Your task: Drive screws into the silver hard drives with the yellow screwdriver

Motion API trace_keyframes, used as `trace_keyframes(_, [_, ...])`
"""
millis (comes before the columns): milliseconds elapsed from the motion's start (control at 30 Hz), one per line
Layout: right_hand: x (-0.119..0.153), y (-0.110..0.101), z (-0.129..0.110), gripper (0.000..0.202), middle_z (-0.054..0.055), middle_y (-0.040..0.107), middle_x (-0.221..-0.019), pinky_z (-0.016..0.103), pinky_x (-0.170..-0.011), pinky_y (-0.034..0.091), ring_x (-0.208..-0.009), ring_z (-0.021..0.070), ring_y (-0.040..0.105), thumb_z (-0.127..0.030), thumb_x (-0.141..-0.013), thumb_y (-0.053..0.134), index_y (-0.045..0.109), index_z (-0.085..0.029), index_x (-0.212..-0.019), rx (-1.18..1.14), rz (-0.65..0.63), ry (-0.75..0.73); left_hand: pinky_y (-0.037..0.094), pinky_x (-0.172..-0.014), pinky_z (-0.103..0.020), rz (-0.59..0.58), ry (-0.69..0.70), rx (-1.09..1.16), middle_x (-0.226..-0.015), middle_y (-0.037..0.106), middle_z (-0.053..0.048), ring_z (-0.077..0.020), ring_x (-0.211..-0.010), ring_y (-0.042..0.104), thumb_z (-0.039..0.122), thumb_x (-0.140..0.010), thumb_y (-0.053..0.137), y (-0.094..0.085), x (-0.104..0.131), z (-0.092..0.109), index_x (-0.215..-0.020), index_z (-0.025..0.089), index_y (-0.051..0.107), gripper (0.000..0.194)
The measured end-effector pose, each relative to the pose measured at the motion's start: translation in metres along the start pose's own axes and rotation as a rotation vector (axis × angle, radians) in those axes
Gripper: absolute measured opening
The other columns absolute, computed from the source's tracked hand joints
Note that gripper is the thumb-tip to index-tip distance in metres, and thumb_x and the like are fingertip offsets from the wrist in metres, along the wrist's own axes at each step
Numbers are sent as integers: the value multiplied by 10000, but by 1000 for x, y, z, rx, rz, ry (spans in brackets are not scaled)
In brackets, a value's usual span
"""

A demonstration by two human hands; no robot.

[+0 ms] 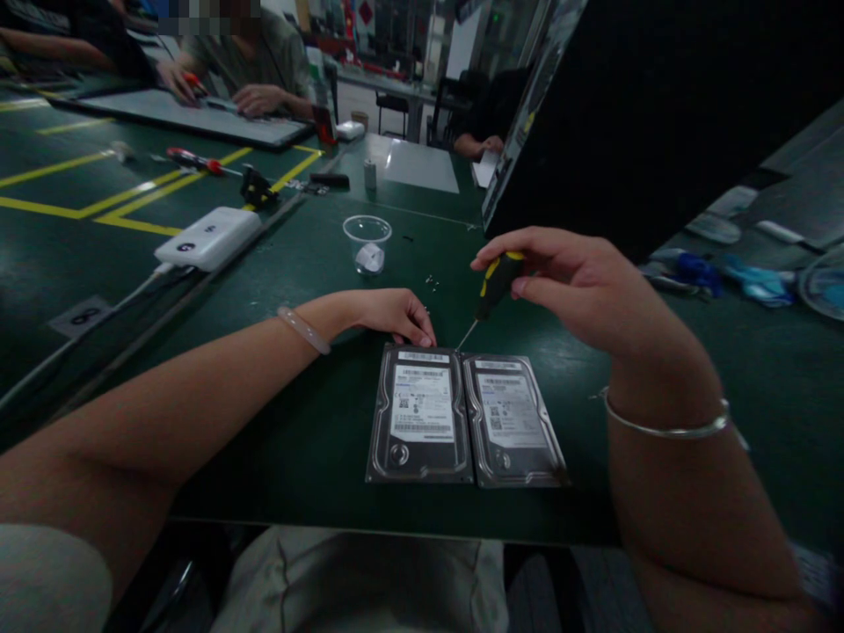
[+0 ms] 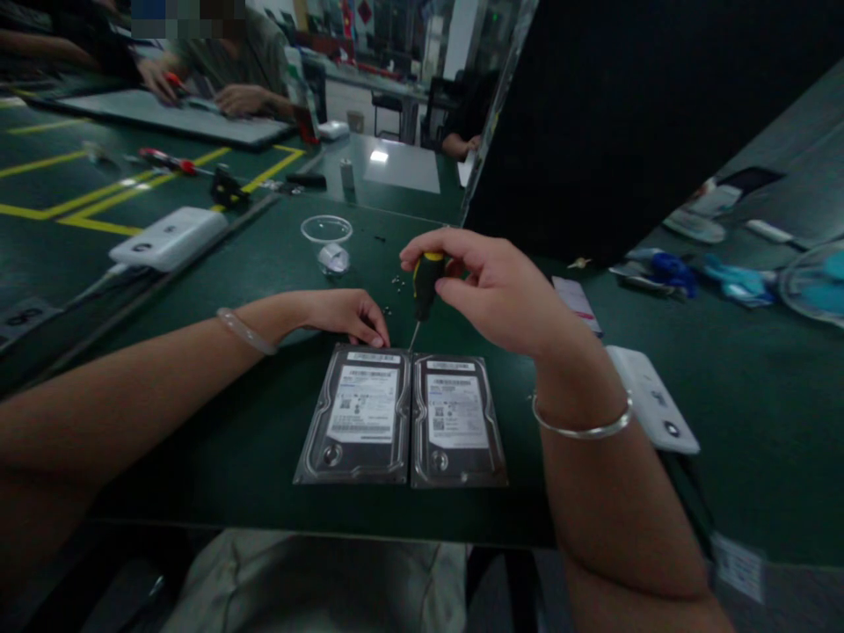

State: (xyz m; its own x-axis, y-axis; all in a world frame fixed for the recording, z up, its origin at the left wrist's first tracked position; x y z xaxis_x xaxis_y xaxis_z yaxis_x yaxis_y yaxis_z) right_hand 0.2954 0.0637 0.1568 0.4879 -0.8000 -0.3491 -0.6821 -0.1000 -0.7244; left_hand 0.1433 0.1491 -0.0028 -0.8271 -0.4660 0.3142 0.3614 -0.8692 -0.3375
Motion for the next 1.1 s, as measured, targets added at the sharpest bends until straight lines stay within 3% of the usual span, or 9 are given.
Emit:
trace_keyframes(100, [-2,9,0,100,23,718,-896,316,-698,464,-789,163,625,-223,-882,564,662,-207,-890,79,61,26,450,-652,-209,-3,5,-6,-839,760,-6,-105,-732,633,330,-741,797,0,0,0,-892,221,800,186])
trace_keyframes(200, [-2,12,1,208,15,661,-720,313,-609,372,-626,146,544,-386,-918,581,615,-208,-817,324,212,62,460,-666,-217,0,-8,13,-843,762,-6,-110,-739,640,336,-737,800,0,0,-1,-887,226,801,186])
trace_keyframes(400, [-2,5,4,200,55,651,-749,335,-601,306,-585,160,479,-242,-857,532,678,-192,-983,603,239,168,453,-655,-222,2,-25,37,-819,756,-3,-111,-728,633,318,-719,804,1,-1,-1,-870,233,804,173])
trace_keyframes(533, [-1,0,3,191,20,610,-674,323,-569,296,-523,130,402,-206,-815,529,691,-194,-917,533,168,124,455,-657,-228,10,-31,24,-826,755,-4,-119,-739,634,310,-727,785,0,-1,-1,-867,238,804,159])
trace_keyframes(667, [-1,2,4,166,13,657,-729,310,-587,338,-576,130,499,-176,-836,526,683,-195,-887,386,141,60,459,-651,-239,7,-27,12,-841,756,-12,-129,-742,635,307,-726,778,0,-1,0,-873,231,804,168])
trace_keyframes(800, [-3,9,4,215,15,668,-728,306,-606,370,-626,133,547,-317,-929,547,654,-195,-788,310,217,15,458,-652,-237,5,-21,-3,-835,755,-16,-127,-734,632,314,-733,775,0,1,2,-878,221,804,175])
trace_keyframes(867, [-3,12,1,211,14,676,-738,302,-628,395,-661,139,578,-313,-939,537,670,-194,-826,278,230,-4,457,-659,-232,1,-15,-2,-836,755,-16,-124,-736,633,325,-732,780,0,0,1,-879,221,803,182])
trace_keyframes(967, [-3,17,-3,206,16,718,-848,294,-688,445,-767,150,638,-177,-892,516,693,-187,-997,163,129,-29,461,-682,-231,-1,-21,9,-848,756,-10,-121,-750,633,339,-725,790,1,0,-1,-886,227,801,197])
trace_keyframes(1100, [-1,18,-5,299,10,734,-910,293,-719,467,-801,153,653,-95,-805,528,690,-182,-1041,94,25,-29,474,-714,-252,6,-50,11,-850,752,-10,-133,-764,632,342,-718,791,1,-1,-2,-892,229,801,208])
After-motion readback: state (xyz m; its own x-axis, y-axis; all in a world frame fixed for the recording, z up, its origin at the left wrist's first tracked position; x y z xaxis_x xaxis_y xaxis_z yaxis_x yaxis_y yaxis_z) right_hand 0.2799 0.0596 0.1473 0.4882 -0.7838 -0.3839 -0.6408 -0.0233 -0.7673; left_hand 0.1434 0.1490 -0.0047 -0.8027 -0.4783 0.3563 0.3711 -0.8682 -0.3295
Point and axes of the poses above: each hand's wrist, its own x-axis away from the middle knuckle, its own y-axis out of the palm, z = x × y, the point moved 6 cm from there along -x, towards the middle knuckle
